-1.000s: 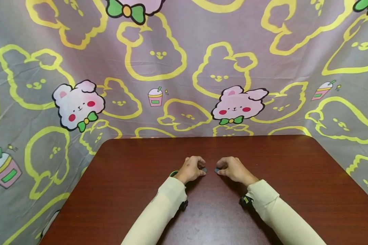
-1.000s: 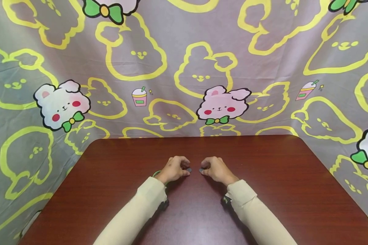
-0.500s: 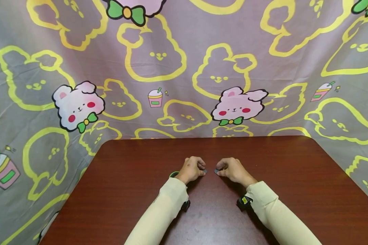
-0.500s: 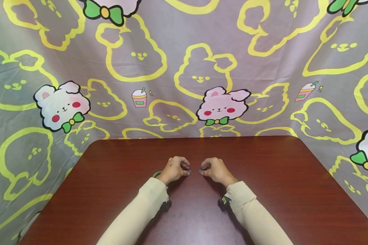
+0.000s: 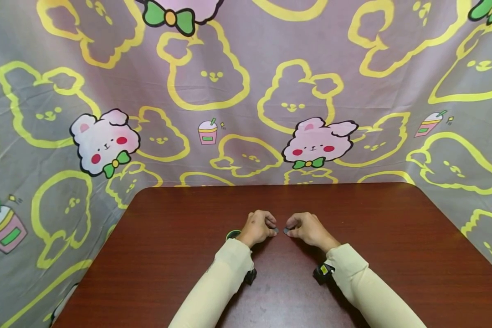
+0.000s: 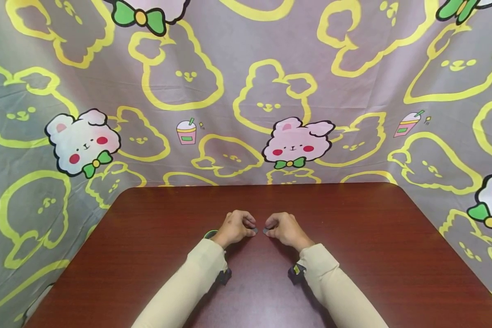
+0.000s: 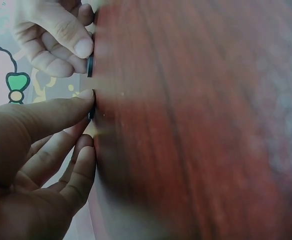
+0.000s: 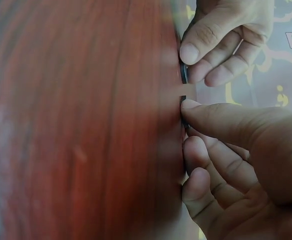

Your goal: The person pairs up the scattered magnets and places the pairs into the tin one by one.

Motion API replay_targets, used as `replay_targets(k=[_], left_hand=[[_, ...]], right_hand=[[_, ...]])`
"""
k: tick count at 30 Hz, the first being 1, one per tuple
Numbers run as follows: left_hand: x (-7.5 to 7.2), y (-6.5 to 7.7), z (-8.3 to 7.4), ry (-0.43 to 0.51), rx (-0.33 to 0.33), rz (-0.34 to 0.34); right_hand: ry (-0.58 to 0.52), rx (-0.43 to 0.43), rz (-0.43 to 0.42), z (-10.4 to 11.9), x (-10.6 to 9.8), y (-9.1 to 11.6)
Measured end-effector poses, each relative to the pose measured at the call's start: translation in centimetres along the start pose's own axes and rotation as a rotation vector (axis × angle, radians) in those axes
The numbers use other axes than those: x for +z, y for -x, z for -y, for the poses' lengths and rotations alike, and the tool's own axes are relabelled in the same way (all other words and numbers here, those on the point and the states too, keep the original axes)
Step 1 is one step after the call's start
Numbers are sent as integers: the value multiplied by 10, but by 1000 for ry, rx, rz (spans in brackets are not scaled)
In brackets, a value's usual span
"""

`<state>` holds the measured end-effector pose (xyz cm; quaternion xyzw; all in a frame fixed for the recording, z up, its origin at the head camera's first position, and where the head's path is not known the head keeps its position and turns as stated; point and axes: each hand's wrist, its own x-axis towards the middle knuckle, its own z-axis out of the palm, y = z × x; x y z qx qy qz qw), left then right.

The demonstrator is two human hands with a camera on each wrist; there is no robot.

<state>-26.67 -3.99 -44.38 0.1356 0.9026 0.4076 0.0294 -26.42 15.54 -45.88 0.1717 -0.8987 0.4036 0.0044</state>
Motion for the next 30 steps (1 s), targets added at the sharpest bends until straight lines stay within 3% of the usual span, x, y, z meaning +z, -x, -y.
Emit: replay_targets(k=[15,24,30], left_hand=[[3,0,-3,-2,12,-4],[-1,1,-5,0,16,11],[-11,2,-6,15,13,28]], right_hand=[[16,-55,8,4,5,-4],[-48,11,65,4,0,-3],[-47,17,91,2,-4,-3]])
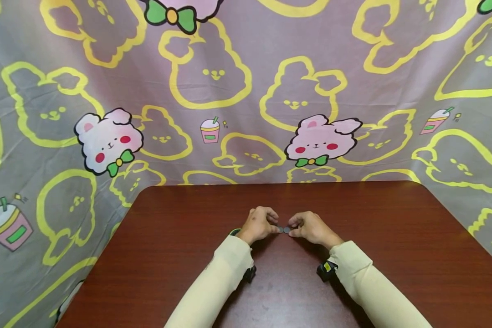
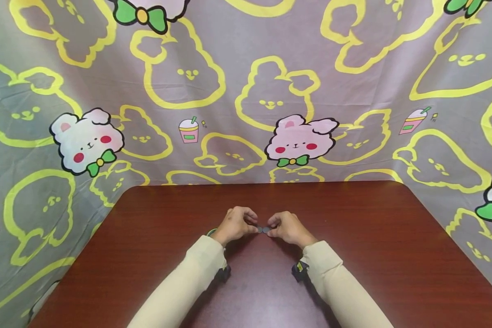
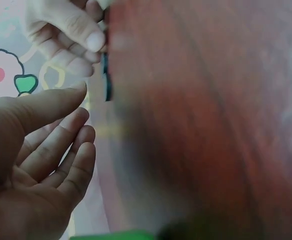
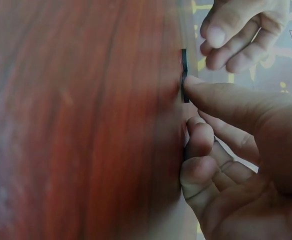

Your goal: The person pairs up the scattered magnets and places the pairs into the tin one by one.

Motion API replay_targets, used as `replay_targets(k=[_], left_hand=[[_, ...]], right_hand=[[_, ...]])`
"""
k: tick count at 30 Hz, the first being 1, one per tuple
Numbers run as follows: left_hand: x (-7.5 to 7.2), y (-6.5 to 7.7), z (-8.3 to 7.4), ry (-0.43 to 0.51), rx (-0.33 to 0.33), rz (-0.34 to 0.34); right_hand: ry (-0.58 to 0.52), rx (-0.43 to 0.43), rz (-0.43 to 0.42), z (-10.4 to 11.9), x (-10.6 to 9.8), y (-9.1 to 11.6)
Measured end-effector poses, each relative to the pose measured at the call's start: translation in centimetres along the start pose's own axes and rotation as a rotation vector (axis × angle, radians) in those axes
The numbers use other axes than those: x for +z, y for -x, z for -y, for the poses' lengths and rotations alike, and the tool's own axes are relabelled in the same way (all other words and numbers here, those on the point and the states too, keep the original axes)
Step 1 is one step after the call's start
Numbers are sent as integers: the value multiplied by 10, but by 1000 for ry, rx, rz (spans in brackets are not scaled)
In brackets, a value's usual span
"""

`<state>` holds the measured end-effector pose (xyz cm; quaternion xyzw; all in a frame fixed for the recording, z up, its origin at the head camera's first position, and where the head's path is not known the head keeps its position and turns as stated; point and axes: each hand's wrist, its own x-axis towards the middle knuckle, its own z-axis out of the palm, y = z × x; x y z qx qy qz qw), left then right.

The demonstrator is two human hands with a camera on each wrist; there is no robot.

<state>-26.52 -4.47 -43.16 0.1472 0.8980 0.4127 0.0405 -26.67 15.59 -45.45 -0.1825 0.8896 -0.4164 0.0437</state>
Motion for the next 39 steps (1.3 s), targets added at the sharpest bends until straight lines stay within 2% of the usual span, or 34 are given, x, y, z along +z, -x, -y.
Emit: replay_targets(k=[8,10,15,24,32,39], left_hand=[[-19,7,4,44,24,27],[-23,11,8,65,30,44],[-33,20,19,50,70,77],[-49,37,41,29,98,83],[-57,50,53,66,94,51],[-61,60,60,75,68,73]], right_hand=[[7,21,21,0,1,-1],[21,24,24,1,2,-2],[51,28,26,3,3,-2],[54,37,35,5,4,-3],[73,38,26,4,4,-4],[69,45,29,6,3,-3]])
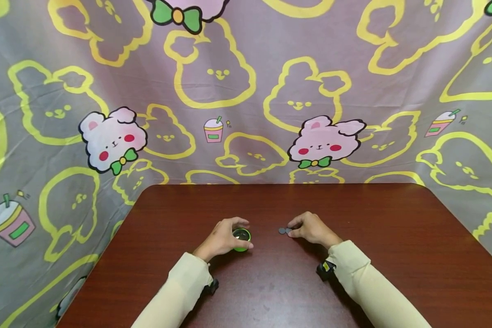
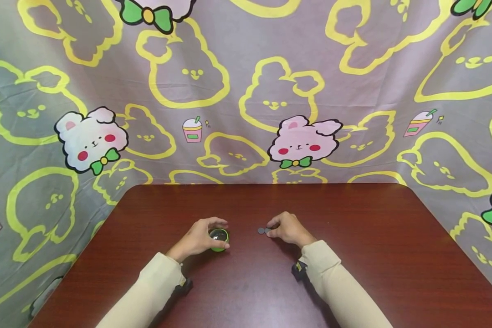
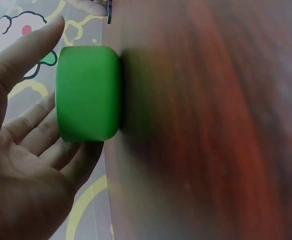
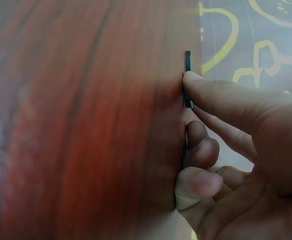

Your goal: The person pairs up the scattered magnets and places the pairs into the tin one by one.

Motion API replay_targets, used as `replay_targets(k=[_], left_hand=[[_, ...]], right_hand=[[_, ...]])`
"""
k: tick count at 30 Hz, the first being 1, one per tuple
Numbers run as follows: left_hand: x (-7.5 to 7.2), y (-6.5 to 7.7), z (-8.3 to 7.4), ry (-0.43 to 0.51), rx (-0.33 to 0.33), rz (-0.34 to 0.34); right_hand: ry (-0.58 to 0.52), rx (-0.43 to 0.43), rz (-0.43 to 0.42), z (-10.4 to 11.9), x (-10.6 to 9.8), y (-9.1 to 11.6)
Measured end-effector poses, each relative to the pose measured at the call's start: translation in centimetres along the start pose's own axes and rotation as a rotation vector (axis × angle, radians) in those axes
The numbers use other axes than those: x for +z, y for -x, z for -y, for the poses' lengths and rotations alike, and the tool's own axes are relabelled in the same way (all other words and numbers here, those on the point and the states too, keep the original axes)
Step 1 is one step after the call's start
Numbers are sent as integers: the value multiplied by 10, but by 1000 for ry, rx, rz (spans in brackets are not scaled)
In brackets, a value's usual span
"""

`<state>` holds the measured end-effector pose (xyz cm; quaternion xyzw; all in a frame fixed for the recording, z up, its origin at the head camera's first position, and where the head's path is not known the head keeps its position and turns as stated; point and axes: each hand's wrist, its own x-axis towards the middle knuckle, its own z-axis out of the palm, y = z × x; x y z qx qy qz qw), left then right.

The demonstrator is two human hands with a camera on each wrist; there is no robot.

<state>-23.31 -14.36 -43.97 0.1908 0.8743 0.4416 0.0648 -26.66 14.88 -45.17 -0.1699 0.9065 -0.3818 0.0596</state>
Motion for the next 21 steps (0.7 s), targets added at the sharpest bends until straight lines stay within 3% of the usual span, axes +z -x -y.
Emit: replay_targets(k=[7,12,21], left_hand=[[-3,7,7,-22,-38,-21],[-2,11,14,20,-35,-20],[0,13,18,86,-18,-31]], right_hand=[[-34,12,4,0,2,-1],[-95,20,21,0,1,-2],[-262,127,91,3,0,-1]])
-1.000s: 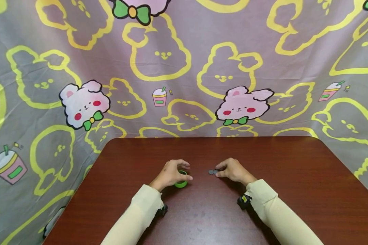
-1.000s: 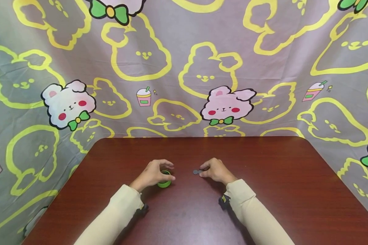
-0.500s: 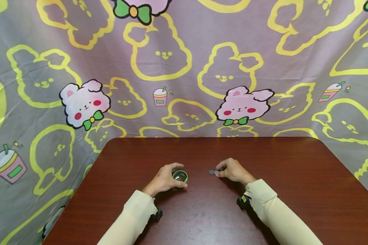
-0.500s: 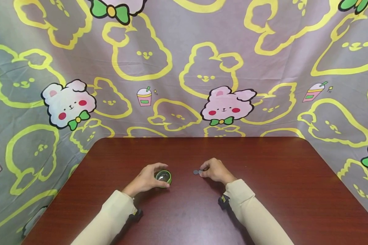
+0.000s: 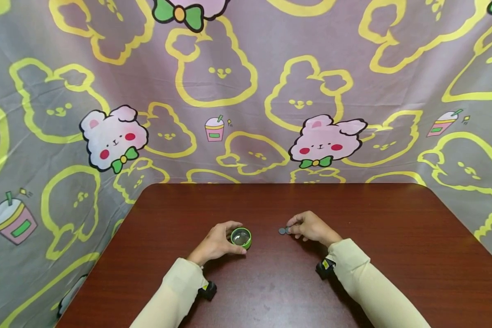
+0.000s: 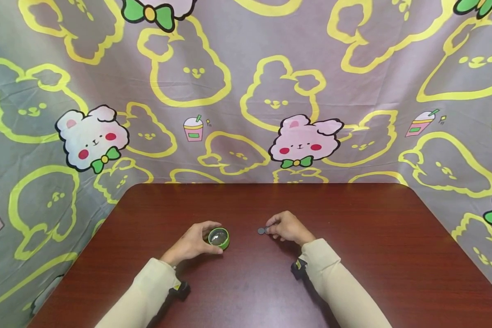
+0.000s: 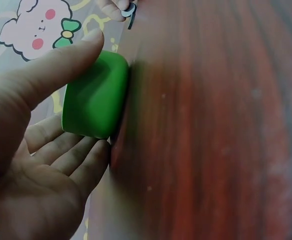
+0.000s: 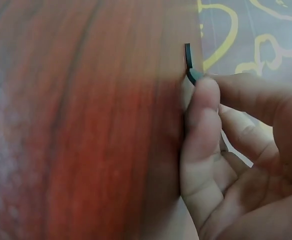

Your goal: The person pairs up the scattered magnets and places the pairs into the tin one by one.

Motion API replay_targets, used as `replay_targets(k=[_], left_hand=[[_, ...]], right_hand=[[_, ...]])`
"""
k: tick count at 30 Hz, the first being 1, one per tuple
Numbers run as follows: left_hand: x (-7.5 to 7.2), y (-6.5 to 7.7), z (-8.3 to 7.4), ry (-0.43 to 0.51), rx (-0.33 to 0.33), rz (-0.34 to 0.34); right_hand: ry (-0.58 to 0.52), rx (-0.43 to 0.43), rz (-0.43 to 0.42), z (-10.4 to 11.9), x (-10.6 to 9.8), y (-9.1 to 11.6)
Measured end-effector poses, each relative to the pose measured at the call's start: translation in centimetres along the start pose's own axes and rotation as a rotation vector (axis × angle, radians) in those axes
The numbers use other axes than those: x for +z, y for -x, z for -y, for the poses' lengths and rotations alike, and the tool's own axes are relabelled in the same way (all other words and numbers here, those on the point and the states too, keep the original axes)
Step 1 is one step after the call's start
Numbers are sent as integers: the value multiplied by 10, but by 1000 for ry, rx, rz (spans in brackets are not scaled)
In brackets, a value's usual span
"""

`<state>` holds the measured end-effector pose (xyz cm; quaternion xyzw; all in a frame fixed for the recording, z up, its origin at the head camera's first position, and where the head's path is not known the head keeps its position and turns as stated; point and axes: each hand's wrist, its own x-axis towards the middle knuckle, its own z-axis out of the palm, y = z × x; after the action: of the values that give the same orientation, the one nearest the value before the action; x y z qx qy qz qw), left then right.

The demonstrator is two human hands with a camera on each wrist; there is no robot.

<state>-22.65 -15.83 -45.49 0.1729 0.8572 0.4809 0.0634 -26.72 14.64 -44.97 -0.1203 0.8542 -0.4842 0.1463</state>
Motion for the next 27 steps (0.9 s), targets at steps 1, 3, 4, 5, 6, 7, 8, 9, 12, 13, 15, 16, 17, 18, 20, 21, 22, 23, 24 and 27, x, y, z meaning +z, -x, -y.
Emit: replay_targets(k=[1,3,4,5,6,7,8,9,12,13,15,16,17,18,20,21,22,23,24,27], left_hand=[[0,0,0,3,5,1],[0,0,1,20,12,5],[0,0,2,26,18,6],[1,0,3,32,23,6],[1,0,3,36,29,5],[1,0,4,40,30,3],[1,0,4,41,34,0],[1,0,4,40,33,-2],[1,1,4,34,25,-7],[2,1,4,33,20,-8],[2,1,3,30,18,-4],[2,2,3,31,19,-3],[2,2,3,31,20,-3],[2,2,2,32,21,-4],[2,2,2,34,23,-4],[2,2,2,33,22,-5],[2,3,2,33,22,-5],[2,3,2,33,22,-6],[2,3,2,34,23,-6],[2,3,1,36,24,-4]], right_hand=[[-16,7,6,0,0,0],[-77,38,16,0,-1,0],[-112,48,22,0,-1,0],[-144,50,31,0,-2,0],[-185,60,38,0,-2,0],[-222,67,45,0,-2,0],[-257,74,51,0,-2,1],[-283,77,57,0,-3,1],[-335,94,65,0,-4,0],[-343,95,69,0,-4,0],[-360,94,71,-1,-4,0],[-367,95,71,-1,-4,0],[-372,94,70,-1,-4,0],[-377,95,70,-1,-4,0],[-379,93,66,-1,-4,0],[-377,95,65,0,-4,1],[-375,97,64,0,-5,1],[-371,98,61,0,-5,1],[-367,100,58,1,-5,1],[-355,106,44,1,-5,1]])
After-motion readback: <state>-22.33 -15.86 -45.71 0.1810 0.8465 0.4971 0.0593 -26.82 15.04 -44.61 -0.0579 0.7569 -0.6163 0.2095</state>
